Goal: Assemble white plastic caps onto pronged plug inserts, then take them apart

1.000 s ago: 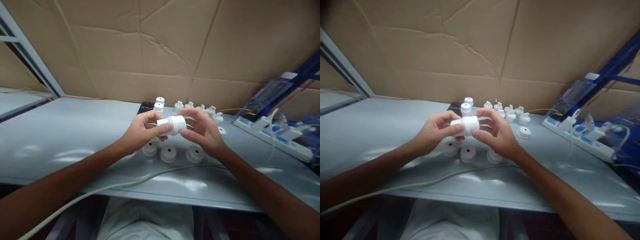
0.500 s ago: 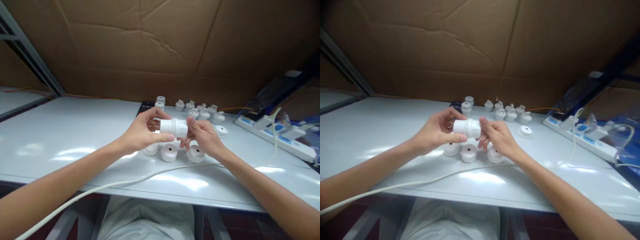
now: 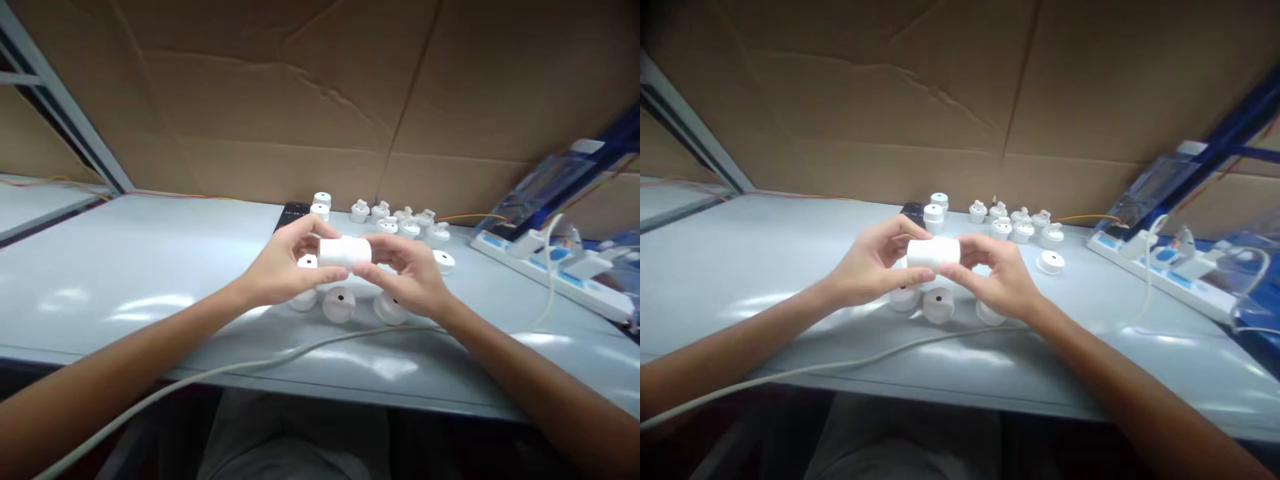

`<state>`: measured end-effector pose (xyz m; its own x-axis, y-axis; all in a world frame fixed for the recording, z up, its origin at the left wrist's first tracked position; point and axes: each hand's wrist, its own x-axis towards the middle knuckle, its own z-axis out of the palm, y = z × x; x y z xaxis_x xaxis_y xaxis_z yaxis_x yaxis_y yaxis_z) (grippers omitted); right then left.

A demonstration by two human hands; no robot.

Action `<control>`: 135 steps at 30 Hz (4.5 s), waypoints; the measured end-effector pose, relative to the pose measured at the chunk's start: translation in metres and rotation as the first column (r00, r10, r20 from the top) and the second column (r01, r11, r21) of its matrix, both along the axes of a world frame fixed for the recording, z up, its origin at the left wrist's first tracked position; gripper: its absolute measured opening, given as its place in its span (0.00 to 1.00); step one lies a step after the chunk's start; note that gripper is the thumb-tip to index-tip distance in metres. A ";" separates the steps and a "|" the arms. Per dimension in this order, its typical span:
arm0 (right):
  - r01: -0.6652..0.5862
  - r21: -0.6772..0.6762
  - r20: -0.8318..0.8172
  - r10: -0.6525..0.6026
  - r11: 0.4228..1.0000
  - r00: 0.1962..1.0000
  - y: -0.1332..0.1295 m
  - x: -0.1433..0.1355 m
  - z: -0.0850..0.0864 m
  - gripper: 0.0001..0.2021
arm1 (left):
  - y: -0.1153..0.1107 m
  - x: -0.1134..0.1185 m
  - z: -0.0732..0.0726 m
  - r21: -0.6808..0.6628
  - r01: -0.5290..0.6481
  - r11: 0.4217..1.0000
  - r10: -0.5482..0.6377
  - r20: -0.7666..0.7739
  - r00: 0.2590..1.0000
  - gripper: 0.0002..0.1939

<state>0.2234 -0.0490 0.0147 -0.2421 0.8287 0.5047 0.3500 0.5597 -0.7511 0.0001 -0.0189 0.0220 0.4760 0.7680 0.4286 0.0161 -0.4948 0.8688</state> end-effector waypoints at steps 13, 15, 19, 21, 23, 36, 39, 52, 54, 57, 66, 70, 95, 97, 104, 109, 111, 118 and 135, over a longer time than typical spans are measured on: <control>0.031 -0.223 0.033 -0.025 0.974 0.999 -0.010 -0.006 0.015 0.29 | 0.003 -0.005 -0.012 0.776 -0.026 0.631 0.281 -0.198 0.939 0.08; 0.056 -0.163 0.056 -0.047 0.985 0.997 -0.008 -0.006 0.013 0.28 | -0.001 0.000 -0.010 0.757 -0.049 0.652 0.366 -0.257 0.895 0.14; 0.085 -0.109 0.051 -0.080 0.990 0.995 -0.005 -0.003 0.013 0.24 | -0.008 0.015 -0.001 0.648 0.003 0.762 0.356 -0.423 0.834 0.14; 0.101 -0.059 0.036 -0.099 0.993 0.994 -0.003 0.000 0.014 0.22 | -0.002 0.023 0.008 0.567 0.007 0.823 0.301 -0.447 0.842 0.10; 0.134 0.003 0.040 -0.134 0.991 0.990 0.001 0.006 0.015 0.21 | 0.014 0.032 0.020 0.510 -0.011 0.860 0.273 -0.441 0.855 0.12; 0.096 -0.151 0.570 0.007 0.984 0.821 0.030 0.054 0.023 0.23 | 0.175 0.099 0.025 0.591 0.067 0.804 0.490 -0.722 0.489 0.26; -0.037 -0.315 0.593 0.228 0.948 0.772 0.025 0.053 0.026 0.19 | 0.190 0.101 0.015 0.582 0.096 0.807 0.469 -0.732 0.494 0.23; -0.005 -0.266 0.664 0.187 0.964 0.724 0.030 0.056 0.018 0.25 | 0.172 0.116 0.016 0.682 0.157 0.714 0.567 -0.695 0.442 0.25; -0.032 -0.280 0.659 0.217 0.959 0.720 0.030 0.055 0.018 0.27 | 0.171 0.125 0.012 0.682 0.151 0.715 0.580 -0.700 0.417 0.28; -0.045 -0.261 0.654 0.211 0.964 0.727 0.030 0.054 0.017 0.25 | 0.172 0.134 0.009 0.670 0.096 0.736 0.582 -0.699 0.416 0.26; -0.058 -0.178 0.328 0.115 0.982 0.938 0.032 0.055 0.019 0.17 | 0.119 0.108 0.033 0.393 -0.197 0.898 0.388 -0.499 0.775 0.19; -0.133 -0.166 0.056 0.144 0.977 0.988 0.031 0.050 0.020 0.18 | 0.077 0.067 0.034 0.285 -0.146 0.947 0.240 -0.330 0.913 0.14; -0.040 0.581 0.235 -0.120 0.813 0.964 0.006 0.007 0.005 0.21 | 0.013 0.000 0.018 -0.222 0.134 0.966 -0.138 -0.002 0.990 0.24; -0.040 0.583 0.245 -0.128 0.812 0.961 0.006 0.007 0.005 0.21 | 0.012 0.000 0.018 -0.236 0.135 0.962 -0.137 0.004 0.991 0.24; -0.021 0.588 0.214 -0.130 0.809 0.968 0.008 0.008 0.003 0.20 | 0.012 0.000 0.017 -0.310 0.179 0.934 -0.167 0.065 0.984 0.20; -0.032 0.639 0.224 -0.147 0.768 0.963 0.008 0.008 0.003 0.18 | 0.010 0.003 0.019 -0.429 0.236 0.872 -0.215 0.098 0.972 0.15; -0.046 0.675 0.238 -0.158 0.736 0.958 0.008 0.009 0.001 0.19 | 0.008 0.005 0.019 -0.522 0.226 0.822 -0.197 0.111 0.974 0.19; -0.080 0.659 0.270 -0.136 0.748 0.953 0.008 0.009 0.000 0.21 | 0.008 0.007 0.014 -0.580 0.177 0.795 -0.192 0.037 0.981 0.26; -0.128 -0.261 -0.093 0.107 0.957 0.990 0.011 0.007 -0.002 0.25 | 0.004 0.004 0.002 0.517 0.034 0.855 0.047 -0.144 0.988 0.12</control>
